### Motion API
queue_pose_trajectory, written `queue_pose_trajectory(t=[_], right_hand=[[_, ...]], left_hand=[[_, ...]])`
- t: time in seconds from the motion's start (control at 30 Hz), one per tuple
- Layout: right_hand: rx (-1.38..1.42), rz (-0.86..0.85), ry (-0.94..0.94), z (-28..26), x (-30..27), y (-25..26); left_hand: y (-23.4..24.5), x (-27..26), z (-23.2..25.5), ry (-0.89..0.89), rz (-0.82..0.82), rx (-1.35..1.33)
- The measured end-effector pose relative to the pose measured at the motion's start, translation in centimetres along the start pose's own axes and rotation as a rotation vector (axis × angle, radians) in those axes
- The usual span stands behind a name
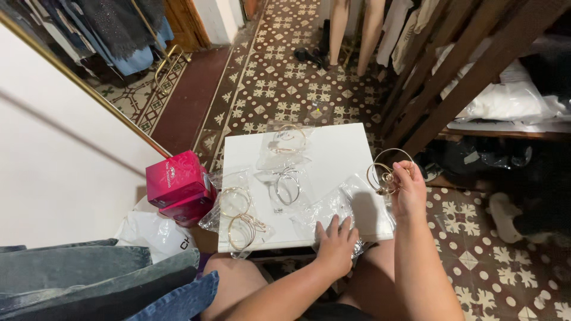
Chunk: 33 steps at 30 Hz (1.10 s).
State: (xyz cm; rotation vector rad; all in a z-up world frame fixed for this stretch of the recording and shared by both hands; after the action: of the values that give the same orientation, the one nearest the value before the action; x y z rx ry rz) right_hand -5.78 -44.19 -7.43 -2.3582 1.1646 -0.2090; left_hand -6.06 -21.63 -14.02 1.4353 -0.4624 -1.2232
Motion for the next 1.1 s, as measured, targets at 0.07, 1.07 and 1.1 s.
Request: queue_pose_trajectory(t=[0.07,1.07,1.1], right_hand=[[-0.006,0.033,-0.007,-2.2,-0.4,0.1],[-0.288,-0.813,0.025,-2.1,-5.6,-14.8],[-0.332,-0.777,0.024,-2.5,-6.5,-15.4]], left_hand=[[-3.4,2.6,-2.8,-0.077,0.223,-0.11],[14.8,-20.1,-18.5,-0.232,1.293,-0.146],[14.4,-20.0,-18.7,-0.204,1.282,-0.112]])
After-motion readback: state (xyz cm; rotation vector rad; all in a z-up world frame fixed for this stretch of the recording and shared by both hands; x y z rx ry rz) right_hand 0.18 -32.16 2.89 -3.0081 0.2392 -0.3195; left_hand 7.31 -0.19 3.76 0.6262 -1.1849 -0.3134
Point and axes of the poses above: each hand's wrist, its own x-axis towards the middle knuckle, its own y-axis out of the back of the hand, z = x × y, the point moved 2 cm from there along x, towards the middle knuckle, and after that the axes turned 3 degrees about -z, right-handed, at the moved point
